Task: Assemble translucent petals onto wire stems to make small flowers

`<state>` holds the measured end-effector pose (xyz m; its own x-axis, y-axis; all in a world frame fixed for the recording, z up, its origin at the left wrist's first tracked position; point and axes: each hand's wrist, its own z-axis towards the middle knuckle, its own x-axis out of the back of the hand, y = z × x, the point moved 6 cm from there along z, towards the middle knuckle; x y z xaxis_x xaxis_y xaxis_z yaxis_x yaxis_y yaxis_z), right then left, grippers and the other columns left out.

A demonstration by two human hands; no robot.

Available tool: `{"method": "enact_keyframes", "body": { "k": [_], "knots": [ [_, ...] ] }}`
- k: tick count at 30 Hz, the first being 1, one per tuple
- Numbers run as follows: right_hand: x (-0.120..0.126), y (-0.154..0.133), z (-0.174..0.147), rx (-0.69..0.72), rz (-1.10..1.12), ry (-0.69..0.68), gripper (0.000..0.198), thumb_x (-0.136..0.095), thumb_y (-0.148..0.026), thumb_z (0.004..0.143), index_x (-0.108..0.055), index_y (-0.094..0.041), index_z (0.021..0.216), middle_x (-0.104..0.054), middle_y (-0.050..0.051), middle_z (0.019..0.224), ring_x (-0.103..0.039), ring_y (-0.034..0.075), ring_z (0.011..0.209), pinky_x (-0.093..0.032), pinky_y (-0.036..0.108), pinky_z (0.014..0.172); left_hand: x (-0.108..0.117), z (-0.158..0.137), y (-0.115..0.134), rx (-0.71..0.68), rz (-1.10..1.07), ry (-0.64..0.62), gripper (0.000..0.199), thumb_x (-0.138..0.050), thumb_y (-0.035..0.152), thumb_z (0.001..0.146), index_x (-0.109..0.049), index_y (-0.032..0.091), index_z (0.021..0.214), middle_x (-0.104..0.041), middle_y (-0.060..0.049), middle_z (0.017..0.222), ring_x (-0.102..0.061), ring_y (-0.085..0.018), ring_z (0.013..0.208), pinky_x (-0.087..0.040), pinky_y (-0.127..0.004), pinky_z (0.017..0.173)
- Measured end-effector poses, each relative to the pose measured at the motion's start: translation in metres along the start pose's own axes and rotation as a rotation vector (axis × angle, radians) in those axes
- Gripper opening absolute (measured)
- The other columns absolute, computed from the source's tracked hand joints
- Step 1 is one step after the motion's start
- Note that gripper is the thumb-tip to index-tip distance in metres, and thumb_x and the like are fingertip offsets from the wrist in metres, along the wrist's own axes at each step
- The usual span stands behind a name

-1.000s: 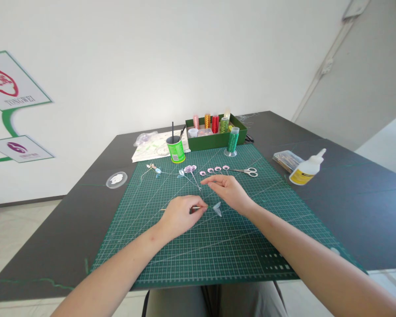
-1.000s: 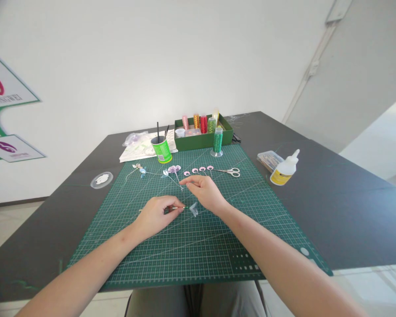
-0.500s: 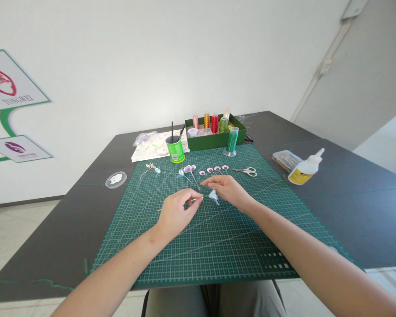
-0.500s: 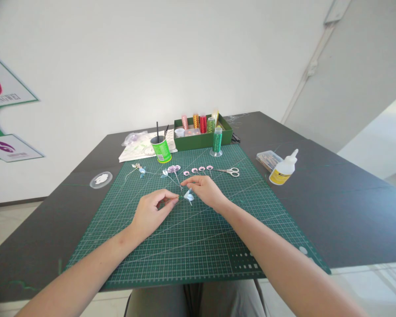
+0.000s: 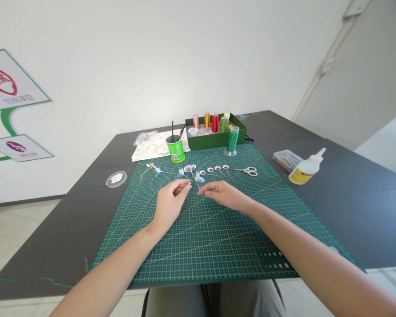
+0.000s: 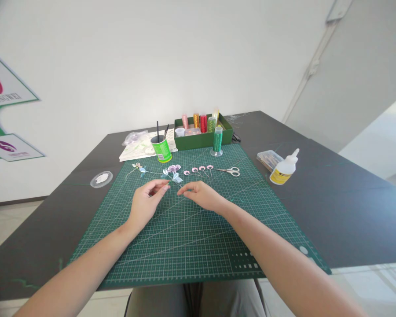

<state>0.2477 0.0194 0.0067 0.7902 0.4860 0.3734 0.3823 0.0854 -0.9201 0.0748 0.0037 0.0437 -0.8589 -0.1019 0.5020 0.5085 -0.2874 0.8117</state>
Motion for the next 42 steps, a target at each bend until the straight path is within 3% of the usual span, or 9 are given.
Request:
{"method": "enact_keyframes", "body": {
  "k": [13, 22, 24, 28, 32, 34, 36, 40, 42],
  "knots": [
    [-0.003, -0.018, -0.010, 0.098, -0.083, -0.149, 0.033, -0.046, -0.027, 0.092, -0.074, -0.013, 0.103, -0.035, -0.007, 0.050, -0.028, 0.009, 0.045, -0.024, 0.023, 0.046, 0.004, 0.016, -0.023, 0.076, -0.028, 0.018, 0.019, -0.065, 0.030, 0.084, -0.075, 0.019, 0.096, -0.077, -0.005, 0.088, -0.070, -0.020, 0.079, -0.053, -0.032, 0.078],
    [-0.004, -0.010, -0.006, 0.083, -0.122, -0.176, 0.032, -0.048, -0.031, 0.090, -0.075, -0.016, 0.098, -0.040, -0.005, 0.052, -0.031, 0.010, 0.047, -0.026, 0.024, 0.049, 0.007, 0.023, -0.038, 0.087, -0.002, 0.026, 0.020, -0.064, 0.031, 0.083, -0.076, 0.019, 0.095, -0.077, -0.004, 0.086, -0.069, -0.020, 0.078, -0.052, -0.032, 0.078],
    [0.002, -0.005, -0.003, 0.051, -0.145, -0.075, 0.029, -0.050, -0.032, 0.089, -0.074, -0.016, 0.091, -0.046, -0.003, 0.056, -0.038, 0.012, 0.050, -0.030, 0.026, 0.053, 0.008, 0.024, -0.038, 0.091, -0.013, 0.019, 0.021, -0.065, 0.032, 0.083, -0.076, 0.020, 0.096, -0.077, -0.004, 0.086, -0.069, -0.019, 0.077, -0.052, -0.032, 0.077],
    [0.029, 0.005, -0.001, -0.044, -0.267, 0.338, 0.023, -0.052, -0.035, 0.089, -0.065, -0.017, 0.085, -0.062, 0.003, 0.073, -0.056, 0.018, 0.068, -0.040, 0.030, 0.065, 0.007, 0.024, -0.038, 0.110, -0.069, -0.008, 0.025, -0.067, 0.036, 0.081, -0.076, 0.019, 0.097, -0.077, -0.005, 0.086, -0.066, -0.018, 0.071, -0.051, -0.030, 0.070],
    [0.052, 0.007, -0.010, -0.041, -0.349, 0.700, 0.028, -0.057, -0.034, 0.085, -0.060, -0.019, 0.109, -0.064, 0.013, 0.116, -0.060, 0.030, 0.105, -0.045, 0.046, 0.088, -0.001, 0.021, -0.035, 0.120, -0.192, -0.062, 0.026, -0.067, 0.036, 0.081, -0.073, 0.018, 0.096, -0.075, -0.005, 0.082, -0.059, -0.014, 0.059, -0.047, -0.025, 0.057],
    [0.056, 0.003, -0.013, 0.022, -0.380, 0.767, 0.037, -0.058, -0.034, 0.085, -0.057, -0.020, 0.119, -0.060, 0.015, 0.127, -0.055, 0.033, 0.118, -0.043, 0.052, 0.096, -0.006, 0.018, -0.034, 0.122, -0.243, -0.085, 0.025, -0.066, 0.035, 0.082, -0.072, 0.017, 0.097, -0.074, -0.004, 0.082, -0.056, -0.012, 0.055, -0.044, -0.023, 0.051],
    [0.052, -0.002, -0.012, 0.100, -0.378, 0.694, 0.034, -0.056, -0.029, 0.087, -0.060, -0.021, 0.120, -0.061, 0.014, 0.128, -0.054, 0.031, 0.123, -0.041, 0.051, 0.103, -0.010, 0.014, -0.031, 0.125, -0.281, -0.103, 0.025, -0.065, 0.035, 0.083, -0.070, 0.017, 0.099, -0.074, -0.005, 0.083, -0.053, -0.010, 0.053, -0.040, -0.021, 0.047],
    [0.022, -0.006, -0.005, 0.135, -0.306, 0.324, 0.025, -0.052, -0.025, 0.090, -0.072, -0.021, 0.105, -0.063, 0.010, 0.133, -0.055, 0.028, 0.127, -0.038, 0.047, 0.111, -0.016, 0.006, -0.022, 0.140, -0.328, -0.133, 0.024, -0.065, 0.034, 0.084, -0.068, 0.016, 0.099, -0.074, -0.006, 0.088, -0.050, -0.008, 0.050, -0.037, -0.020, 0.042],
    [0.006, -0.008, -0.004, 0.162, -0.221, 0.190, 0.030, -0.054, -0.026, 0.091, -0.069, -0.023, 0.116, -0.062, 0.009, 0.136, -0.053, 0.028, 0.131, -0.037, 0.048, 0.112, -0.019, 0.001, -0.016, 0.139, -0.344, -0.164, 0.023, -0.063, 0.034, 0.085, -0.066, 0.016, 0.098, -0.074, -0.007, 0.089, -0.049, -0.008, 0.048, -0.036, -0.019, 0.041]
  ]
}}
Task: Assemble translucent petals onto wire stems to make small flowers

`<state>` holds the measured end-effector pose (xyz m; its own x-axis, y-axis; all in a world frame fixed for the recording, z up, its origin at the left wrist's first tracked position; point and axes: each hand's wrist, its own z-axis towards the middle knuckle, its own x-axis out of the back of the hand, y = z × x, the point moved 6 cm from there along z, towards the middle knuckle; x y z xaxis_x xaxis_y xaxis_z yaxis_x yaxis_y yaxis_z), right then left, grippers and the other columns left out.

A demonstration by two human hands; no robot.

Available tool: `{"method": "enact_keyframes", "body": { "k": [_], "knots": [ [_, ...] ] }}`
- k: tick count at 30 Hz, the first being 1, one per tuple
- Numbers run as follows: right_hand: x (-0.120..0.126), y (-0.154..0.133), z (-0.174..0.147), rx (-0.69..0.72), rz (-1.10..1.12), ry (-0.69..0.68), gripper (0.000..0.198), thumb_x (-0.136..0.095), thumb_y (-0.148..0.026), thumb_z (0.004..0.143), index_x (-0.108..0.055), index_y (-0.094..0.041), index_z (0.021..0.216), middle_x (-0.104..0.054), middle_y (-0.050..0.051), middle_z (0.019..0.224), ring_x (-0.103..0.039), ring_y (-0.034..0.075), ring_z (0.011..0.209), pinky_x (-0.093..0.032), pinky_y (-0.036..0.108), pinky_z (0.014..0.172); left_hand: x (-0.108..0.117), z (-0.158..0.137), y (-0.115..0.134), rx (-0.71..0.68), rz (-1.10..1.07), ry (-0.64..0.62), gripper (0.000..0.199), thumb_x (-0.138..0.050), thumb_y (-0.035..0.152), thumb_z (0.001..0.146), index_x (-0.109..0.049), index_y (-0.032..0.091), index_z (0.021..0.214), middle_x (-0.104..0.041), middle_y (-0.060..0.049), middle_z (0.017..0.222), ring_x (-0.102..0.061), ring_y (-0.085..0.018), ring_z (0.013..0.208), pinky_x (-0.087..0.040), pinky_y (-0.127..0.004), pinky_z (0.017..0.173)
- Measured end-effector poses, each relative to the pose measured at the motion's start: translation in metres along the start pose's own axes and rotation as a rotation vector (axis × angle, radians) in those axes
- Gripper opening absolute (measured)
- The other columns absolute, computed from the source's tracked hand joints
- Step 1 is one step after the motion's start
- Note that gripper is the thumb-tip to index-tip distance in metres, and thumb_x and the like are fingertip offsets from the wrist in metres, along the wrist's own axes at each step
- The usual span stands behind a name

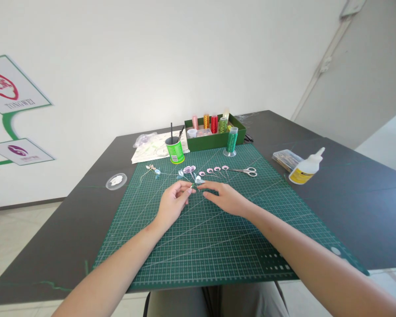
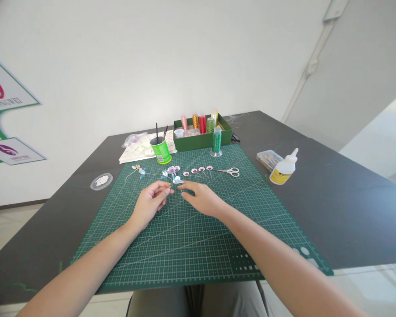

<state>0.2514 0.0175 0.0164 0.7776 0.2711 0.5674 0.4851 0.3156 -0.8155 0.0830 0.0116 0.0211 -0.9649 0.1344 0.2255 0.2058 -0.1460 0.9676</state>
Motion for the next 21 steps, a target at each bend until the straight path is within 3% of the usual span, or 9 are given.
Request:
{"method": "enact_keyframes", "body": {
  "k": [3, 6, 8, 10, 12, 14, 21],
  "knots": [
    [-0.014, -0.007, -0.003, 0.039, 0.212, -0.087, 0.039, -0.054, -0.027, 0.091, -0.061, -0.021, 0.129, -0.065, 0.010, 0.132, -0.058, 0.025, 0.125, -0.043, 0.044, 0.108, -0.006, -0.004, 0.003, 0.015, -0.020, -0.038, 0.022, -0.060, 0.034, 0.086, -0.062, 0.016, 0.098, -0.073, -0.006, 0.086, -0.046, -0.007, 0.046, -0.034, -0.019, 0.040],
    [-0.018, -0.010, -0.004, 0.010, 0.369, -0.126, 0.036, -0.050, -0.027, 0.094, -0.061, -0.016, 0.126, -0.075, 0.009, 0.102, -0.071, 0.019, 0.089, -0.055, 0.036, 0.085, -0.006, -0.004, 0.003, 0.015, -0.028, -0.028, 0.022, -0.059, 0.035, 0.087, -0.060, 0.017, 0.099, -0.073, -0.005, 0.085, -0.045, -0.007, 0.045, -0.035, -0.019, 0.040],
    [-0.016, -0.010, -0.005, -0.035, 0.355, -0.114, 0.034, -0.047, -0.029, 0.095, -0.062, -0.015, 0.122, -0.072, 0.003, 0.077, -0.063, 0.014, 0.059, -0.052, 0.029, 0.063, -0.004, -0.002, 0.001, 0.010, -0.023, -0.009, 0.021, -0.059, 0.034, 0.087, -0.059, 0.017, 0.099, -0.073, -0.005, 0.086, -0.046, -0.007, 0.045, -0.035, -0.020, 0.041],
    [-0.010, -0.011, -0.005, -0.051, 0.284, -0.070, 0.031, -0.048, -0.030, 0.095, -0.066, -0.017, 0.116, -0.058, -0.003, 0.058, -0.048, 0.010, 0.045, -0.040, 0.024, 0.049, -0.002, -0.001, -0.001, 0.011, -0.012, 0.002, 0.020, -0.058, 0.033, 0.087, -0.059, 0.017, 0.099, -0.073, -0.005, 0.086, -0.045, -0.007, 0.045, -0.035, -0.020, 0.042],
    [-0.004, -0.013, -0.006, -0.040, 0.210, -0.020, 0.026, -0.051, -0.031, 0.093, -0.070, -0.018, 0.107, -0.042, -0.007, 0.048, -0.035, 0.009, 0.042, -0.027, 0.023, 0.044, -0.001, 0.000, -0.003, 0.009, 0.005, 0.012, 0.019, -0.058, 0.033, 0.088, -0.058, 0.017, 0.099, -0.074, -0.005, 0.086, -0.045, -0.007, 0.044, -0.035, -0.020, 0.042],
    [-0.001, -0.013, -0.006, -0.032, 0.167, 0.010, 0.023, -0.053, -0.031, 0.092, -0.071, -0.018, 0.097, -0.035, -0.008, 0.047, -0.029, 0.009, 0.043, -0.020, 0.023, 0.044, 0.000, 0.000, -0.004, 0.008, 0.028, 0.018, 0.019, -0.057, 0.033, 0.088, -0.058, 0.017, 0.099, -0.074, -0.005, 0.086, -0.045, -0.007, 0.044, -0.035, -0.021, 0.043],
    [0.001, -0.016, -0.005, -0.007, 0.107, 0.011, 0.025, -0.054, -0.032, 0.090, -0.073, -0.017, 0.085, -0.037, -0.007, 0.049, -0.028, 0.009, 0.046, -0.019, 0.024, 0.046, -0.001, -0.002, -0.003, -0.004, 0.132, 0.017, 0.019, -0.056, 0.031, 0.089, -0.061, 0.018, 0.101, -0.075, -0.005, 0.088, -0.052, -0.010, 0.049, -0.039, -0.023, 0.049]
  ]
}}
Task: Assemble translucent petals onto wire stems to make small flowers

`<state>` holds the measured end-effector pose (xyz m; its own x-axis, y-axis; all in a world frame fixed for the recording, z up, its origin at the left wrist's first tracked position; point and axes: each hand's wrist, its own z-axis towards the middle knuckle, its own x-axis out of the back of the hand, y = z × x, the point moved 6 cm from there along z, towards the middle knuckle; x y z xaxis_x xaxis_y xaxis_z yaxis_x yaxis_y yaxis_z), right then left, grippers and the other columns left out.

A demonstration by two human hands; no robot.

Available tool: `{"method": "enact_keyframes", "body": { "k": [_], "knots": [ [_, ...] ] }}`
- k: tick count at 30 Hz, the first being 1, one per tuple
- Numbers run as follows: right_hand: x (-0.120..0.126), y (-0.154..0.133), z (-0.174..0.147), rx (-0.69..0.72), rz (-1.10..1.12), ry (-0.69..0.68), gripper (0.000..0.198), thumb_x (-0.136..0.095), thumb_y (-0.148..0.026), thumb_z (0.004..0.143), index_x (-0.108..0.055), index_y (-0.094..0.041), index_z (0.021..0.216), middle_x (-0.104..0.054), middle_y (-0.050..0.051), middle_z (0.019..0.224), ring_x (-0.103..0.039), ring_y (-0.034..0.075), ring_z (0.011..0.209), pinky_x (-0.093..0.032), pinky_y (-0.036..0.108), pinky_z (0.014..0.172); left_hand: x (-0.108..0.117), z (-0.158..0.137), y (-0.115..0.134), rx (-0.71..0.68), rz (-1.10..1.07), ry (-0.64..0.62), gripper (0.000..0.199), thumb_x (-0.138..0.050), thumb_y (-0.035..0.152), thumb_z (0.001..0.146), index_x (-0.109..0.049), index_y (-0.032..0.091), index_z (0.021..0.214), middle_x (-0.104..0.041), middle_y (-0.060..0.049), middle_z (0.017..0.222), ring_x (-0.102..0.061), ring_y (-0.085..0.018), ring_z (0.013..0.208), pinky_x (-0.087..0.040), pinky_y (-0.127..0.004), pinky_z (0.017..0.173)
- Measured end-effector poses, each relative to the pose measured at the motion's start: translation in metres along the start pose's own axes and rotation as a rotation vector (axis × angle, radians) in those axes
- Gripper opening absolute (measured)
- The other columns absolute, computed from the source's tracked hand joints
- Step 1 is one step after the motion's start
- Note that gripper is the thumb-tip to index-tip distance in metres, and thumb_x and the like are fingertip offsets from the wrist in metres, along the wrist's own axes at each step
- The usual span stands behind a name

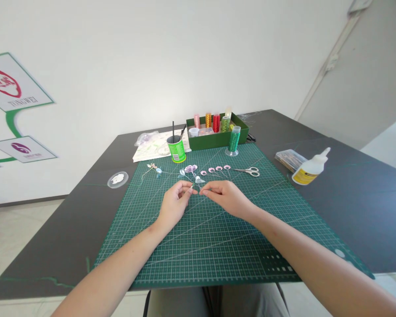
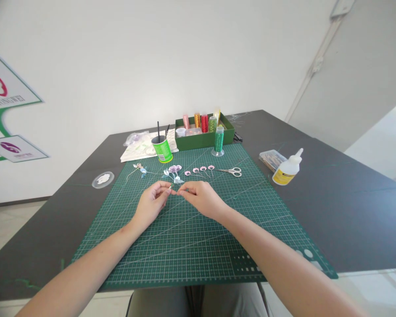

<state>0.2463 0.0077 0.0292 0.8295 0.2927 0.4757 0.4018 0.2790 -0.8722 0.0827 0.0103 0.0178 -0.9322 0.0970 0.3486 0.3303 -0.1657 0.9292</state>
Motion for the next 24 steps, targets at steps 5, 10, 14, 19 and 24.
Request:
{"method": "enact_keyframes", "body": {
  "k": [5, 10, 14, 19, 24],
  "knots": [
    [-0.001, -0.006, -0.003, 0.035, -0.045, -0.048, 0.026, -0.056, -0.034, 0.090, -0.076, -0.017, 0.085, -0.033, -0.007, 0.048, -0.026, 0.009, 0.047, -0.018, 0.025, 0.047, 0.000, -0.002, 0.006, -0.028, 0.110, -0.003, 0.016, -0.055, 0.025, 0.087, -0.066, 0.020, 0.098, -0.075, -0.003, 0.082, -0.065, -0.016, 0.064, -0.046, -0.026, 0.058],
    [-0.002, -0.013, -0.006, 0.064, -0.043, -0.110, 0.025, -0.058, -0.034, 0.089, -0.078, -0.018, 0.086, -0.032, -0.007, 0.049, -0.028, 0.009, 0.048, -0.021, 0.024, 0.048, -0.002, -0.004, 0.007, -0.026, 0.218, -0.046, 0.015, -0.058, 0.026, 0.088, -0.069, 0.022, 0.098, -0.077, -0.003, 0.086, -0.069, -0.018, 0.070, -0.049, -0.027, 0.061],
    [-0.003, -0.019, -0.009, 0.092, 0.006, -0.201, 0.025, -0.059, -0.035, 0.088, -0.079, -0.018, 0.086, -0.032, -0.007, 0.049, -0.027, 0.009, 0.048, -0.022, 0.024, 0.047, -0.001, -0.003, 0.001, 0.030, 0.260, -0.080, 0.014, -0.060, 0.025, 0.087, -0.070, 0.022, 0.096, -0.077, -0.002, 0.085, -0.069, -0.018, 0.065, -0.049, -0.027, 0.060],
    [0.004, -0.024, -0.010, 0.089, 0.109, -0.204, 0.029, -0.060, -0.039, 0.088, -0.079, -0.018, 0.088, -0.051, -0.003, 0.052, -0.034, 0.009, 0.047, -0.025, 0.024, 0.045, -0.005, -0.003, 0.001, 0.032, 0.308, -0.161, 0.013, -0.059, 0.025, 0.087, -0.071, 0.021, 0.085, -0.076, -0.001, 0.079, -0.068, -0.017, 0.064, -0.048, -0.026, 0.060],
    [0.014, -0.027, -0.008, 0.131, 0.160, -0.096, 0.028, -0.059, -0.037, 0.089, -0.080, -0.019, 0.089, -0.072, 0.004, 0.073, -0.059, 0.016, 0.066, -0.045, 0.027, 0.059, -0.010, -0.006, 0.008, -0.011, 0.317, -0.219, 0.013, -0.063, 0.029, 0.086, -0.072, 0.022, 0.080, -0.076, 0.000, 0.078, -0.069, -0.018, 0.070, -0.047, -0.026, 0.064]
  ]
}}
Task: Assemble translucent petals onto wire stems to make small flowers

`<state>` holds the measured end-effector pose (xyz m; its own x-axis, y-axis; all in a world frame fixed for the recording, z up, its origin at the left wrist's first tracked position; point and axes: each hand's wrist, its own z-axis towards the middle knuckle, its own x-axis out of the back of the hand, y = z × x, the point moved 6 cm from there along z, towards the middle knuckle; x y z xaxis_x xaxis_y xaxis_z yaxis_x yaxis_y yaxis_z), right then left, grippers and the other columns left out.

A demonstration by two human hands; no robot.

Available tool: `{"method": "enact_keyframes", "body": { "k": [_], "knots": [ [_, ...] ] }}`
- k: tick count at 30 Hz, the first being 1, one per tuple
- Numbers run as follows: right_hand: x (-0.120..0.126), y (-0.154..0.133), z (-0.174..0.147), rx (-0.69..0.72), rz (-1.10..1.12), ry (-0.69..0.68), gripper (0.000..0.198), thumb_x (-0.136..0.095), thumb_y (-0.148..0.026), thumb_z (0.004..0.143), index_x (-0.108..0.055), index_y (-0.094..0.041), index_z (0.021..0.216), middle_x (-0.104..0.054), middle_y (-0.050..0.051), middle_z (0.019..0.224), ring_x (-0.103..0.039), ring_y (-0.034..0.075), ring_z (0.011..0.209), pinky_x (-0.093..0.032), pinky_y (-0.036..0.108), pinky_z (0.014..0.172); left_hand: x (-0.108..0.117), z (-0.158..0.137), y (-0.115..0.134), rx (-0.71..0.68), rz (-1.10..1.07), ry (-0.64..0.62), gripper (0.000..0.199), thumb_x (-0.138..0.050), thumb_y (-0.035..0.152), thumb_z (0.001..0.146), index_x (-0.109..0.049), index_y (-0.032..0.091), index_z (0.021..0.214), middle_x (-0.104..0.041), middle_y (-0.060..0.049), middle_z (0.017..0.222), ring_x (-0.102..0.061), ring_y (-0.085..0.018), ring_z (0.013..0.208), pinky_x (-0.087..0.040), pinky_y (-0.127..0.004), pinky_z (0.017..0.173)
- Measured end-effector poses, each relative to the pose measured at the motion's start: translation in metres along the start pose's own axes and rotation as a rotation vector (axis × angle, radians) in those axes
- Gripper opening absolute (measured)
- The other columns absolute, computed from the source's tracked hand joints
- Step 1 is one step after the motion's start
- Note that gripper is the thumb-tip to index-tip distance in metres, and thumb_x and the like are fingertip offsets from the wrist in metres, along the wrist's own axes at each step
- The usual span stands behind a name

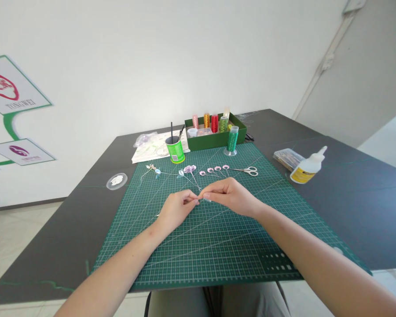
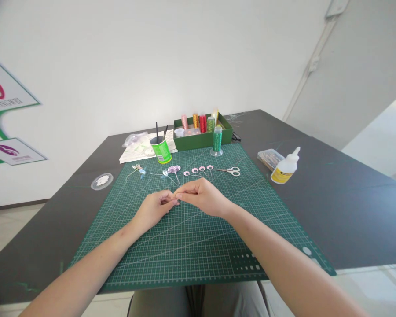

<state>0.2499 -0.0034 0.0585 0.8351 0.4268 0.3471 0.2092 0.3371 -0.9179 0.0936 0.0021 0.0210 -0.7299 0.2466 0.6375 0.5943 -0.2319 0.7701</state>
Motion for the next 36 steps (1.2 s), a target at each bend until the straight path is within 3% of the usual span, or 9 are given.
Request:
{"method": "enact_keyframes", "body": {
  "k": [6, 14, 24, 36],
  "knots": [
    [0.006, 0.003, 0.002, -0.024, 0.042, 0.133, 0.025, -0.058, -0.030, 0.088, -0.079, -0.019, 0.094, -0.077, 0.005, 0.092, -0.069, 0.020, 0.084, -0.053, 0.032, 0.075, -0.007, -0.002, 0.005, -0.058, 0.021, -0.080, 0.012, -0.063, 0.026, 0.085, -0.073, 0.022, 0.081, -0.074, 0.002, 0.073, -0.065, -0.016, 0.064, -0.044, -0.025, 0.061],
    [0.012, 0.013, 0.005, -0.023, 0.005, 0.233, 0.022, -0.059, -0.030, 0.089, -0.079, -0.023, 0.092, -0.078, 0.004, 0.099, -0.071, 0.023, 0.098, -0.054, 0.037, 0.089, -0.014, -0.009, 0.014, -0.120, 0.004, -0.138, 0.011, -0.063, 0.025, 0.086, -0.072, 0.022, 0.080, -0.072, 0.003, 0.067, -0.063, -0.014, 0.058, -0.044, -0.024, 0.058],
    [0.015, 0.021, 0.007, -0.043, -0.020, 0.274, 0.021, -0.059, -0.032, 0.088, -0.079, -0.024, 0.090, -0.078, 0.003, 0.100, -0.070, 0.024, 0.101, -0.053, 0.041, 0.092, -0.020, -0.016, 0.021, -0.191, 0.040, -0.182, 0.011, -0.063, 0.028, 0.087, -0.071, 0.023, 0.082, -0.071, 0.003, 0.069, -0.064, -0.014, 0.060, -0.045, -0.023, 0.059],
    [0.018, 0.033, 0.008, -0.074, -0.089, 0.300, 0.023, -0.058, -0.032, 0.088, -0.079, -0.023, 0.091, -0.078, 0.004, 0.098, -0.071, 0.027, 0.097, -0.054, 0.043, 0.089, -0.015, -0.019, 0.030, -0.250, 0.140, -0.136, 0.010, -0.063, 0.028, 0.090, -0.071, 0.025, 0.084, -0.073, 0.004, 0.075, -0.066, -0.014, 0.064, -0.043, -0.023, 0.059]
  ]
}}
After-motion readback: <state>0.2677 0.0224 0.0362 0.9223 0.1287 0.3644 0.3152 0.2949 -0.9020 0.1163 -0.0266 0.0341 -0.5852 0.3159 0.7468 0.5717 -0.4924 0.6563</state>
